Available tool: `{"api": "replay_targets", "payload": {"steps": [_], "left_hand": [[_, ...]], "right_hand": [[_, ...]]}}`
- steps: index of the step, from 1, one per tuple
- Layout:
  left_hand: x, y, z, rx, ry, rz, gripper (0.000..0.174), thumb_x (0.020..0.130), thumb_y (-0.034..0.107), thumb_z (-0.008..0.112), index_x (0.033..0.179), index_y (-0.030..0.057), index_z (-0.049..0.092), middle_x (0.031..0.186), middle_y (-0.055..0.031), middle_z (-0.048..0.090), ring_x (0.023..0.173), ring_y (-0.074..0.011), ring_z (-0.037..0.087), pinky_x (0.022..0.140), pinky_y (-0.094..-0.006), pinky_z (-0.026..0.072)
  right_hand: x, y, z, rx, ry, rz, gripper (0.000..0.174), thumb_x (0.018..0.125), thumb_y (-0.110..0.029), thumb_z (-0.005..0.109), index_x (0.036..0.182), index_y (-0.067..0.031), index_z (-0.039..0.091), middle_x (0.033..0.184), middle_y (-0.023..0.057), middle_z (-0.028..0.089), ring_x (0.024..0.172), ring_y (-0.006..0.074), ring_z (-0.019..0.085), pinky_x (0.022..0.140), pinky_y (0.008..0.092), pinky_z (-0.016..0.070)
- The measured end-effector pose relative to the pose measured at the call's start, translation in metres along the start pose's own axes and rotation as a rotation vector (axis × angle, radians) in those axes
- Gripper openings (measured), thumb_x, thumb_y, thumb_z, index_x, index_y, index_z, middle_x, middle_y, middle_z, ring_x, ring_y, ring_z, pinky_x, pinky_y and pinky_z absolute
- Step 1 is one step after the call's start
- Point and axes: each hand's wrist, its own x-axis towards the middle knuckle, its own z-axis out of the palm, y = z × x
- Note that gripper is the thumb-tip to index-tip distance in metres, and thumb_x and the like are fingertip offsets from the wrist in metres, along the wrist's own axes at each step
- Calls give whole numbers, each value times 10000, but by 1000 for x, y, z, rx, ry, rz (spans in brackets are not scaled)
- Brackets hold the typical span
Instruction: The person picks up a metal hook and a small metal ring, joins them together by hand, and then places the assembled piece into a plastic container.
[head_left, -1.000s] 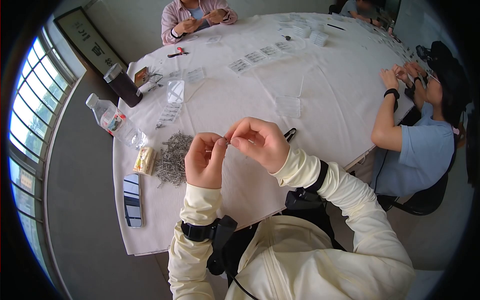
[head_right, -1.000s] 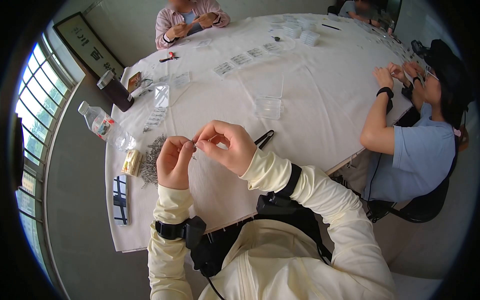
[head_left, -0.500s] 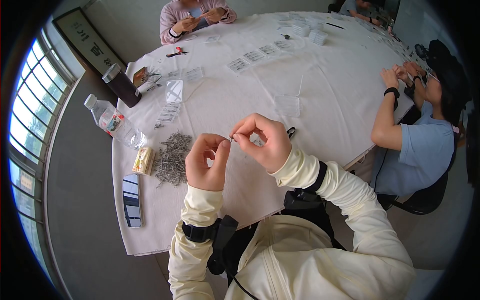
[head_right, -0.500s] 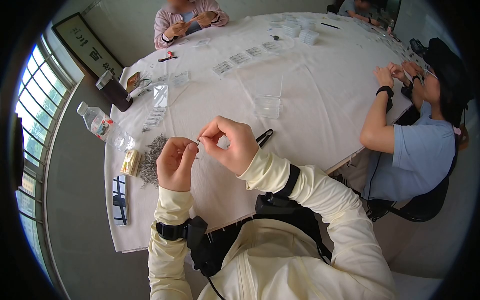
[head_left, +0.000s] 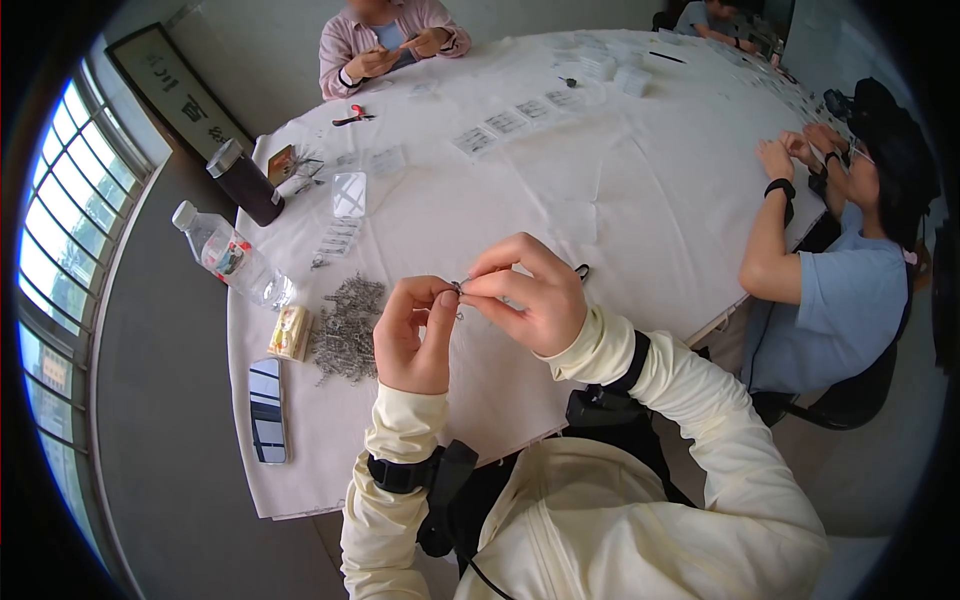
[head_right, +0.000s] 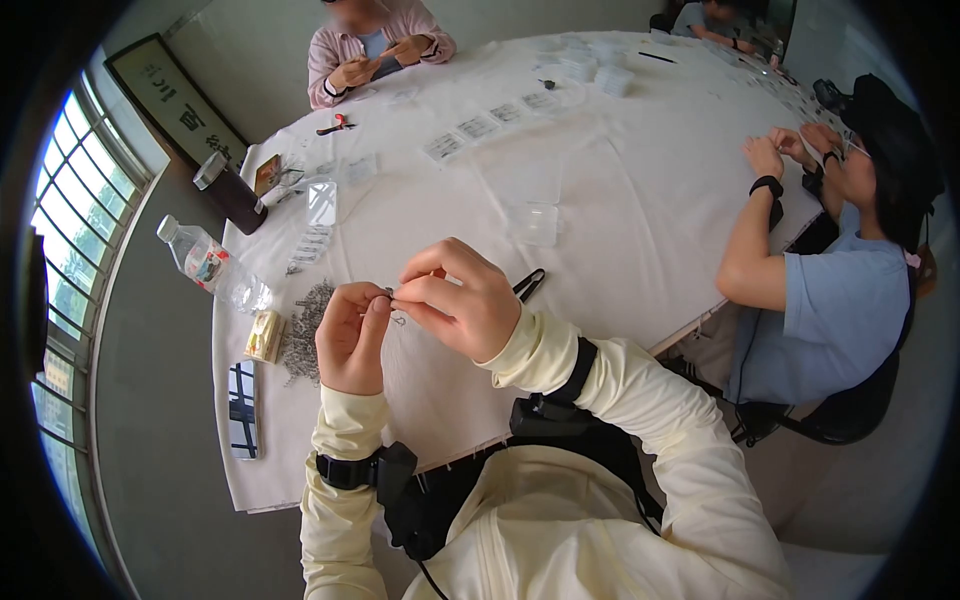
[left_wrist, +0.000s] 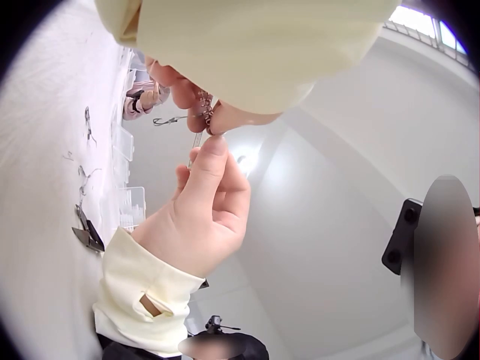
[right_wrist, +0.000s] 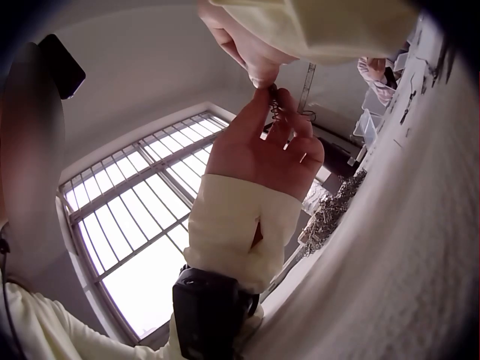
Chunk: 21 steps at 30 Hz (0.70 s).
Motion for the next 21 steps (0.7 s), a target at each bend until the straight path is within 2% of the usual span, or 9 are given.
{"api": "replay_targets", "payload": {"steps": [6,8,9,15,17,21], "left_hand": [[-2,-1,-3,76,-37,13,54,965,29,586,1002,-10,582,889,-5,590,788,-63,503,707,-219,419],[-2,-2,-3,268,-15,119,45,952,18,594,986,-11,590,867,-8,598,764,-69,500,696,-230,423],[-2,-2,-3,269,-16,119,45,952,18,594,986,-11,590,867,-8,598,764,-69,500,696,-230,423],[1,12,1,471,28,302,81,863,-37,641,930,5,624,829,-50,610,716,-139,522,661,-265,431],[2,15,2,534,59,369,89,816,-39,679,877,17,646,811,-77,635,719,-218,577,661,-302,469],[2,17,1,568,72,409,106,797,-48,689,875,19,665,823,-78,651,728,-222,578,668,-306,475]], "right_hand": [[1,-2,-2,-149,-1,-114,200,707,-8,780,838,-62,639,864,27,556,739,210,570,656,326,499],[0,-2,-1,-216,4,-170,201,687,-12,769,825,-56,630,848,29,547,732,209,563,660,326,486],[0,-1,-2,-216,5,-169,201,687,-12,769,825,-56,630,848,29,547,732,209,563,660,326,486],[-3,1,-1,-285,-9,-250,191,661,-21,742,808,-50,623,812,34,514,718,201,545,654,316,480],[-2,1,-1,-317,-6,-275,185,666,-36,744,806,-46,624,808,33,513,720,197,545,653,313,478],[-3,1,-2,-327,0,-274,190,670,-45,753,813,-46,627,803,28,517,718,196,547,657,316,480]]}}
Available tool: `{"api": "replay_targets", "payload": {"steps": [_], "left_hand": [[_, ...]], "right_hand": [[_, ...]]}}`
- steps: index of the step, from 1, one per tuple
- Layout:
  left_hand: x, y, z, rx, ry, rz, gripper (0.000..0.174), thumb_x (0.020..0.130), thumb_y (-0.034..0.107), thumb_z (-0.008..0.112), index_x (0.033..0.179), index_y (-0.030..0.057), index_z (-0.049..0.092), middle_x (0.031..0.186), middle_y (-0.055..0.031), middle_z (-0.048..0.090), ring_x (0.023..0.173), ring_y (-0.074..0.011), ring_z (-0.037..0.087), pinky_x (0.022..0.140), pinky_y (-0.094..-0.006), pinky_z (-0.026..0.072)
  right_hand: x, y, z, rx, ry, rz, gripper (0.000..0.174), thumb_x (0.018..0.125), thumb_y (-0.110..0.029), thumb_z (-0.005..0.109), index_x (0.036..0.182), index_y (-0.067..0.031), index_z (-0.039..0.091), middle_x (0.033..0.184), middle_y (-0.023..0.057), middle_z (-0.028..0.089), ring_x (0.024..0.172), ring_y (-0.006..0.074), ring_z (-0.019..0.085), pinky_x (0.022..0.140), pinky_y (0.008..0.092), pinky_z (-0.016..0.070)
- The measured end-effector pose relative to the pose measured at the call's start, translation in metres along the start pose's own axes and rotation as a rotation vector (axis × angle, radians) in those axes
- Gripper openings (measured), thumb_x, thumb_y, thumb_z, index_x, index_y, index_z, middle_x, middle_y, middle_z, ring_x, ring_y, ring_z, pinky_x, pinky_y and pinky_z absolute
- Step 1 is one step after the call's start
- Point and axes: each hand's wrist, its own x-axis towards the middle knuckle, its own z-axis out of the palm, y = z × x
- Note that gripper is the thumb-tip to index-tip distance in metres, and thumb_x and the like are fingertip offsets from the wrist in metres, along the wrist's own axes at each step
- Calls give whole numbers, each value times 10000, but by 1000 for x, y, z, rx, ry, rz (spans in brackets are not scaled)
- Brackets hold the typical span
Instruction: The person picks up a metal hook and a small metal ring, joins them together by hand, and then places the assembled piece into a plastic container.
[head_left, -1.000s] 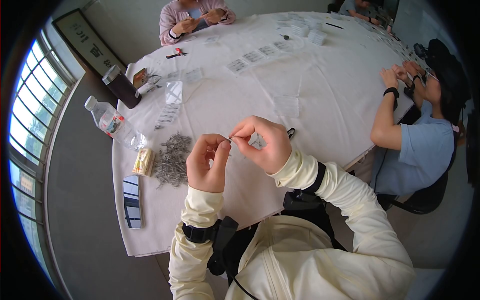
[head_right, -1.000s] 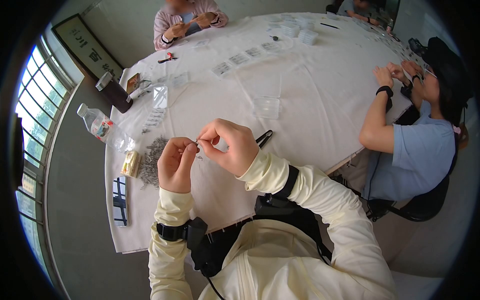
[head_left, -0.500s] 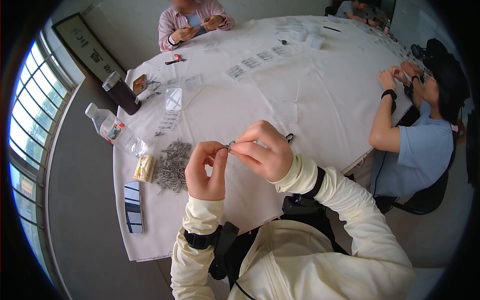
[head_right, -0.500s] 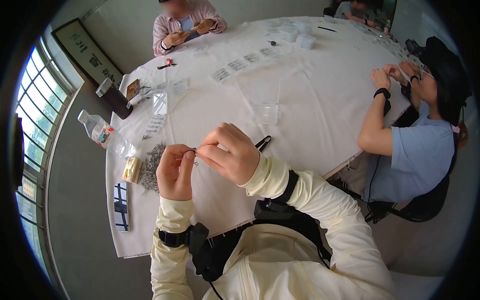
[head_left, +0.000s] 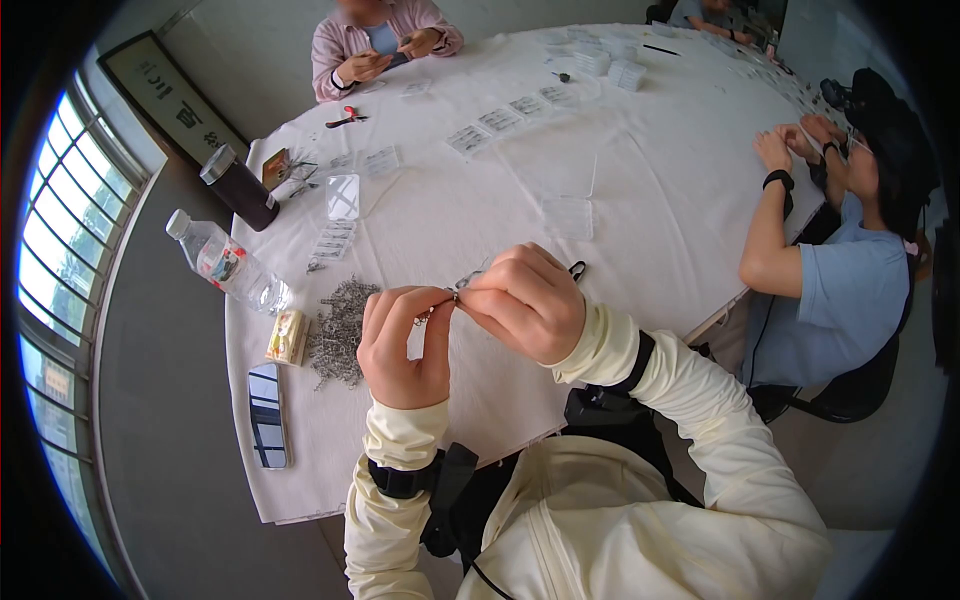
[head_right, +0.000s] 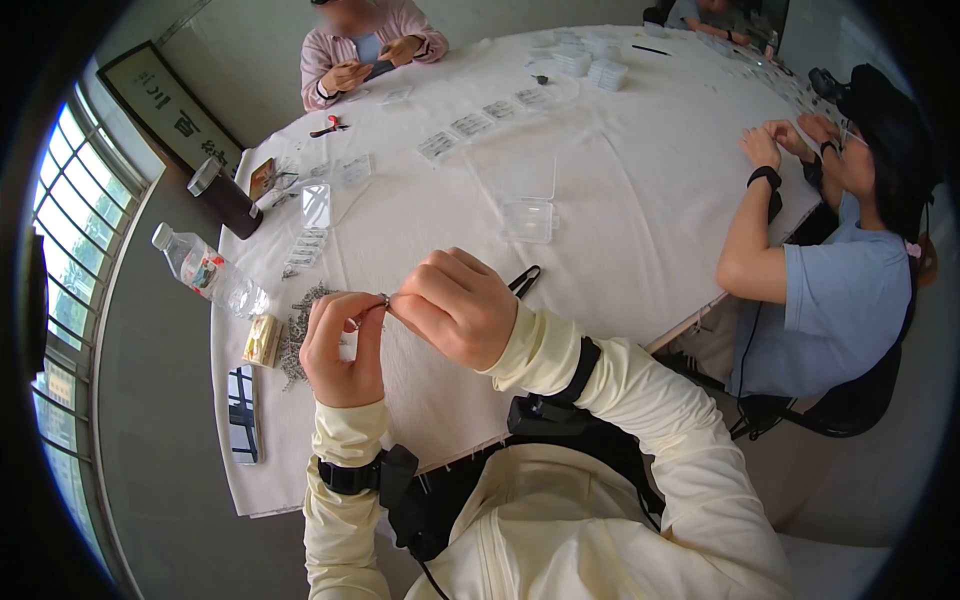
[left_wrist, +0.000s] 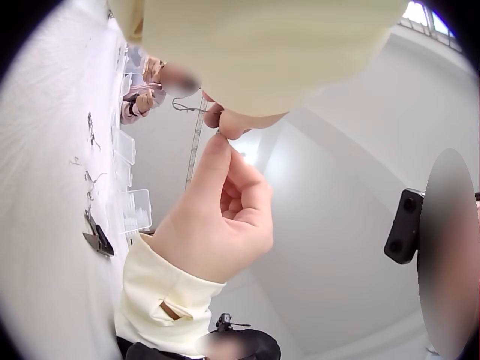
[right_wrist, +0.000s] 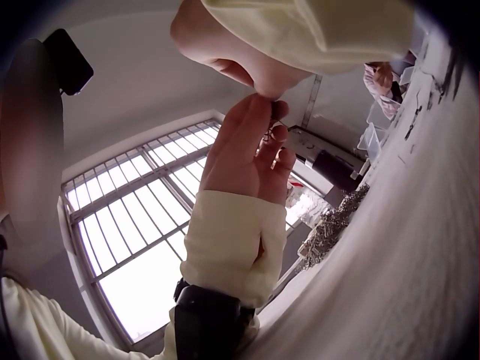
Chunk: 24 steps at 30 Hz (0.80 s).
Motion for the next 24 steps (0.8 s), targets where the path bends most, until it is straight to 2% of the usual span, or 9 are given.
{"api": "replay_targets", "payload": {"steps": [3,5,6,8,12,15,17,20,24], "left_hand": [[0,-1,-1,-11,0,0,106,796,-47,692,878,19,675,835,-81,662,723,-228,578,668,-306,476],[-2,-4,-1,-71,-38,-16,82,864,-43,656,933,2,657,857,-51,651,756,-132,561,677,-260,439],[-5,-6,0,-69,-38,-15,82,864,-43,656,933,2,657,857,-51,651,756,-132,561,677,-260,439],[-9,-11,4,-448,-43,-321,62,870,-6,678,929,9,666,829,-45,658,732,-131,569,683,-256,448],[-9,-11,4,-524,-52,-360,58,897,12,667,954,3,659,829,-29,653,749,-91,557,691,-238,432],[-8,-11,4,-448,-28,-301,57,876,3,679,931,8,667,829,-45,657,732,-128,566,680,-255,446],[-5,-6,0,-100,-25,-41,68,876,-53,648,936,-24,644,852,-65,644,759,-130,572,708,-252,466],[-1,2,0,-11,56,20,116,790,-58,706,874,17,680,806,-81,664,717,-223,597,665,-307,483],[-1,2,2,-15,72,36,140,772,-76,710,874,13,678,796,-81,668,720,-226,612,671,-310,488]], "right_hand": [[2,0,-2,8,3,7,191,679,-48,760,822,-49,633,805,25,527,723,194,556,663,319,482],[3,0,-3,18,26,-3,197,683,-52,768,833,-54,640,814,21,540,732,189,566,662,316,479],[3,0,-3,18,27,-3,197,683,-52,768,833,-54,640,814,21,540,732,189,566,662,316,479],[4,0,-5,7,29,-10,202,683,-61,773,839,-60,645,823,17,550,741,185,572,665,313,475],[4,0,-5,11,30,-8,205,690,-70,782,842,-70,644,828,12,554,738,182,568,673,312,472],[3,0,-4,36,30,19,215,698,-84,793,849,-78,641,837,8,557,740,181,564,677,316,469],[4,0,-4,52,28,23,224,700,-93,800,856,-84,639,846,6,559,742,179,562,673,316,463],[3,0,-5,62,29,31,225,698,-93,799,855,-82,638,853,5,561,744,177,562,672,318,460],[3,1,-5,63,30,27,215,702,-88,792,850,-79,635,850,5,561,744,173,562,673,315,460]]}}
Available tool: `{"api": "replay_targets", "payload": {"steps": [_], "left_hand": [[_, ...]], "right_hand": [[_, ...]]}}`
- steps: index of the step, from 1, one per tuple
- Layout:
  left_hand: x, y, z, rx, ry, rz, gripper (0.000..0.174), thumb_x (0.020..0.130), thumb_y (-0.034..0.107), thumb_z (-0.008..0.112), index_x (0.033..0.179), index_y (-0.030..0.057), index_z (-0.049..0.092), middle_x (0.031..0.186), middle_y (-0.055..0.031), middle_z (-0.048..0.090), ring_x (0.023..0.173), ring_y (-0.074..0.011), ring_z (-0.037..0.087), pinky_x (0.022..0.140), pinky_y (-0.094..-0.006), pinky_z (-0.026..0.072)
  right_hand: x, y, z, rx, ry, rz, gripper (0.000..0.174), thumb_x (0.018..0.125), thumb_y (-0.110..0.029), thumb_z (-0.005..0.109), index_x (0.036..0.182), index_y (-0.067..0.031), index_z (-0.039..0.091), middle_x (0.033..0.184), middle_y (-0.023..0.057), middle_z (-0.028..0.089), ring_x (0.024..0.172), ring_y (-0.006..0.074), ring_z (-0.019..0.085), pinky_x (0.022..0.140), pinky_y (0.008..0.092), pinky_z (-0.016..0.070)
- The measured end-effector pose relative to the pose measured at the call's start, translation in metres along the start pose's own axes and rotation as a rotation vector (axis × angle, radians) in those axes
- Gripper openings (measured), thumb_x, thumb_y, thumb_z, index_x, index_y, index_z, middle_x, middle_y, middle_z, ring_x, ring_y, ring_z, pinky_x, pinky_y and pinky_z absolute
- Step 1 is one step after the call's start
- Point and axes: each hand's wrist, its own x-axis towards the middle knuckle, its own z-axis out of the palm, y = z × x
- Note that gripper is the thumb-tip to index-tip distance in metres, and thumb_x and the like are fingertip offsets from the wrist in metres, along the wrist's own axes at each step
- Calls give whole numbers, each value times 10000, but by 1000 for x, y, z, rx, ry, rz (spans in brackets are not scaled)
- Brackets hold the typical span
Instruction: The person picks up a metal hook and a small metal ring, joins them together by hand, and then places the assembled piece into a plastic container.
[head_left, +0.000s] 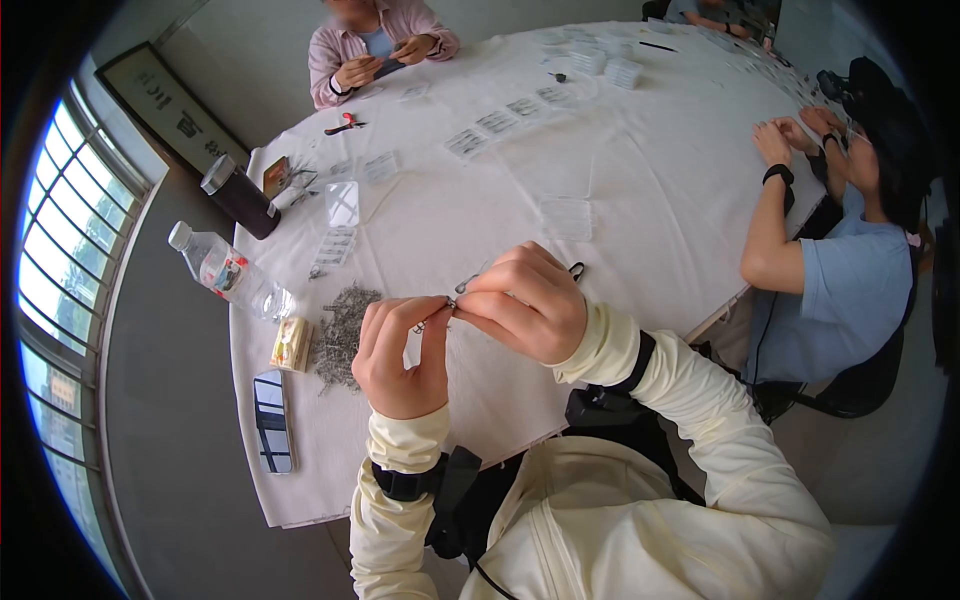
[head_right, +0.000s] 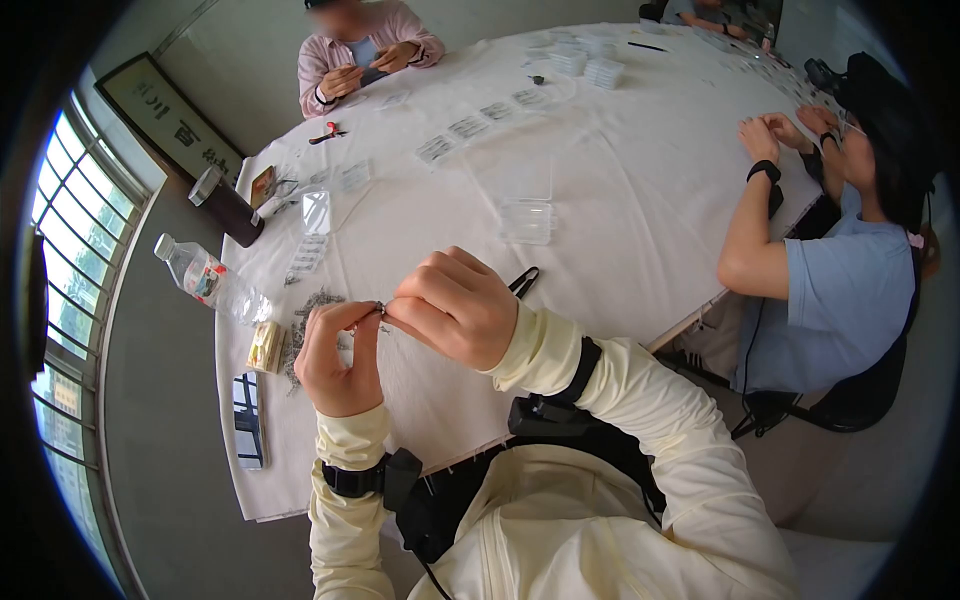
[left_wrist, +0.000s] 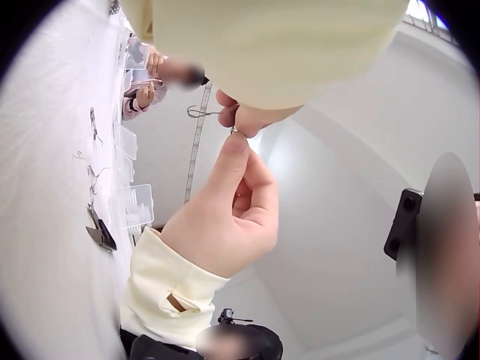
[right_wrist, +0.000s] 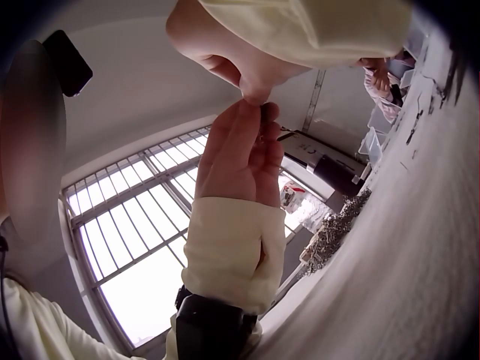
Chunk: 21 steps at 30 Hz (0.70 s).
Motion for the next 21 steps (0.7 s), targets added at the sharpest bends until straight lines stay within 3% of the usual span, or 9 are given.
{"api": "replay_targets", "payload": {"steps": [21], "left_hand": [[-2,3,1,-4,2,7,135,772,-86,708,867,-9,653,821,-96,692,758,-240,648,687,-310,517]], "right_hand": [[-2,1,-3,-40,17,-70,147,700,-79,706,803,-60,603,836,11,540,735,165,558,671,294,464]]}}
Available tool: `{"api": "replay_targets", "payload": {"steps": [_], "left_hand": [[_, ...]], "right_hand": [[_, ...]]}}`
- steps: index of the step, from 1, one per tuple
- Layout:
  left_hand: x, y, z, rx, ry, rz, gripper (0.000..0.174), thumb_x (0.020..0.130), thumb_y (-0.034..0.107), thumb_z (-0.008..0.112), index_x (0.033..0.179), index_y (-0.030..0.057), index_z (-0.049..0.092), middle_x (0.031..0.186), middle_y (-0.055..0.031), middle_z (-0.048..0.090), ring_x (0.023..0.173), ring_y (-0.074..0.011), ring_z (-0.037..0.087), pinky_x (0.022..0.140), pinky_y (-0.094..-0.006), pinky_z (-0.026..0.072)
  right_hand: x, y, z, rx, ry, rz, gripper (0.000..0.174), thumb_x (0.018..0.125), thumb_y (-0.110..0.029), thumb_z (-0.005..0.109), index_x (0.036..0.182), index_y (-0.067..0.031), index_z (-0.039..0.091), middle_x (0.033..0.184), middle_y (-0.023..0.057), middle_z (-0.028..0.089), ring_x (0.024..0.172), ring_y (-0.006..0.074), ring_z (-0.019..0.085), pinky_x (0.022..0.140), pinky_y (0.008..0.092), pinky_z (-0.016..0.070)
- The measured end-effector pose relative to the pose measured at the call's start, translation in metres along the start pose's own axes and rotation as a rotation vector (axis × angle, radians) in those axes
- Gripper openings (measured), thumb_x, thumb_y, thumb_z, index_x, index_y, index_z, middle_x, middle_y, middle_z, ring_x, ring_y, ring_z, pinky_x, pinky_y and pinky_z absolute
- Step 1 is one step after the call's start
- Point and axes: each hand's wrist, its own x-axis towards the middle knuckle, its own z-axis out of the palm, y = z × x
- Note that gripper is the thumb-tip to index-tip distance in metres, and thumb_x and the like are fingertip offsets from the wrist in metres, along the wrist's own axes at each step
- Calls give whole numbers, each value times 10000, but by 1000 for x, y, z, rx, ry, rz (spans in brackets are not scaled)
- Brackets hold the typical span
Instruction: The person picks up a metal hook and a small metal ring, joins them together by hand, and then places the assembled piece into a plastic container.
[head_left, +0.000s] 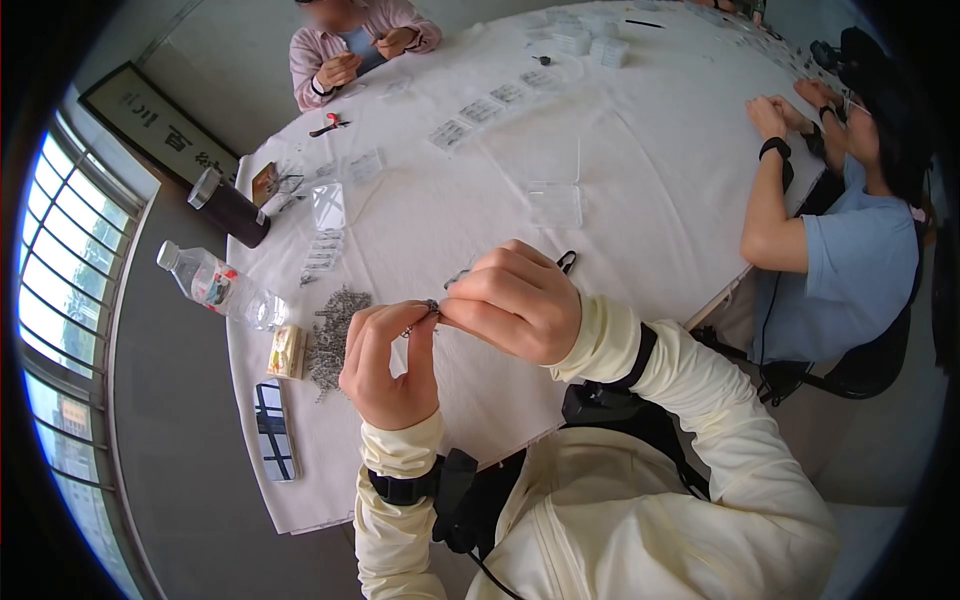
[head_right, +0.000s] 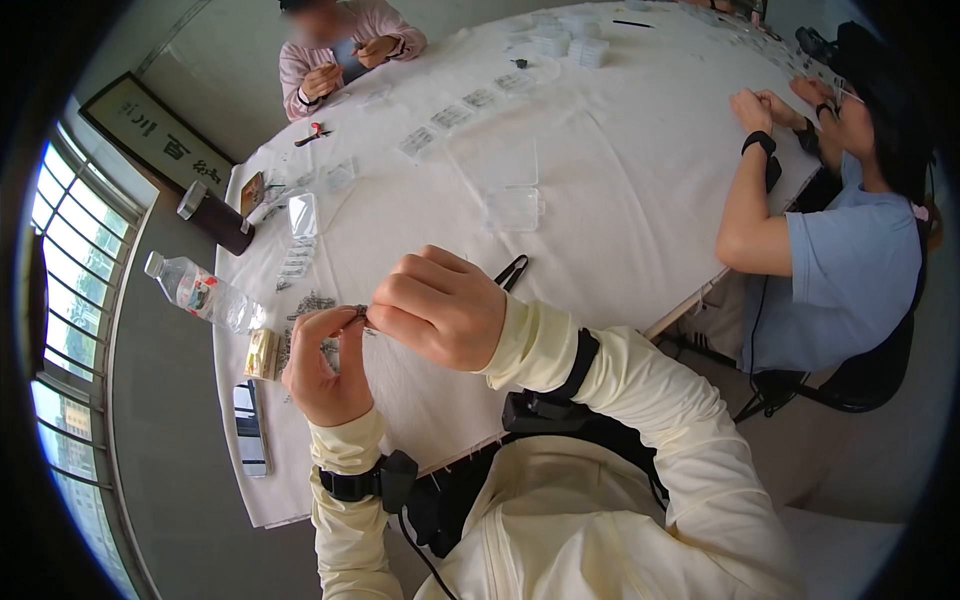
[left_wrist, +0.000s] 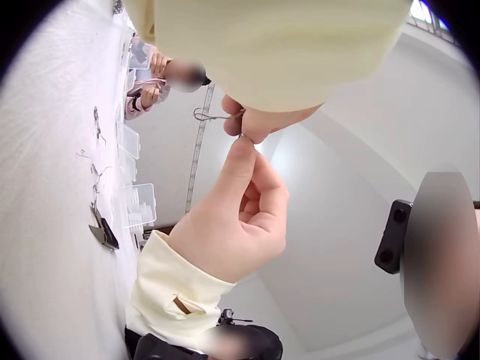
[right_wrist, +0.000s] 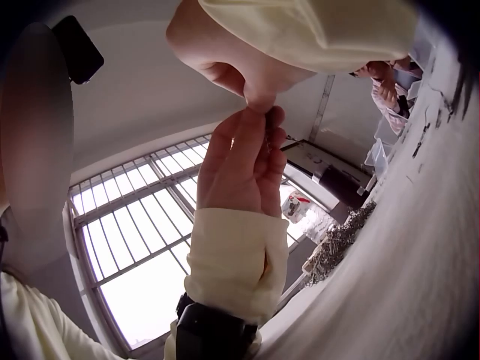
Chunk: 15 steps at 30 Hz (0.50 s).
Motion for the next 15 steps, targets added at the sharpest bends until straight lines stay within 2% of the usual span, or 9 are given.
{"api": "replay_targets", "payload": {"steps": [6,8,15], "left_hand": [[2,1,0,42,-16,56,132,769,-84,707,858,-6,649,831,-96,698,760,-243,649,693,-317,518],[2,1,0,53,-18,79,132,768,-74,713,858,0,651,833,-92,700,761,-247,650,694,-322,518],[4,0,-2,120,-26,151,134,766,-50,721,861,15,653,841,-84,703,765,-256,653,695,-333,518]], "right_hand": [[1,0,-4,8,-12,-14,148,690,-70,697,807,-52,607,852,16,540,748,165,559,686,288,474],[0,1,-7,27,-70,-12,203,687,-60,743,880,-21,691,927,47,624,784,190,613,692,302,489],[2,0,-7,14,-63,-49,207,693,-44,744,889,-3,694,957,54,626,794,188,611,696,302,488]]}}
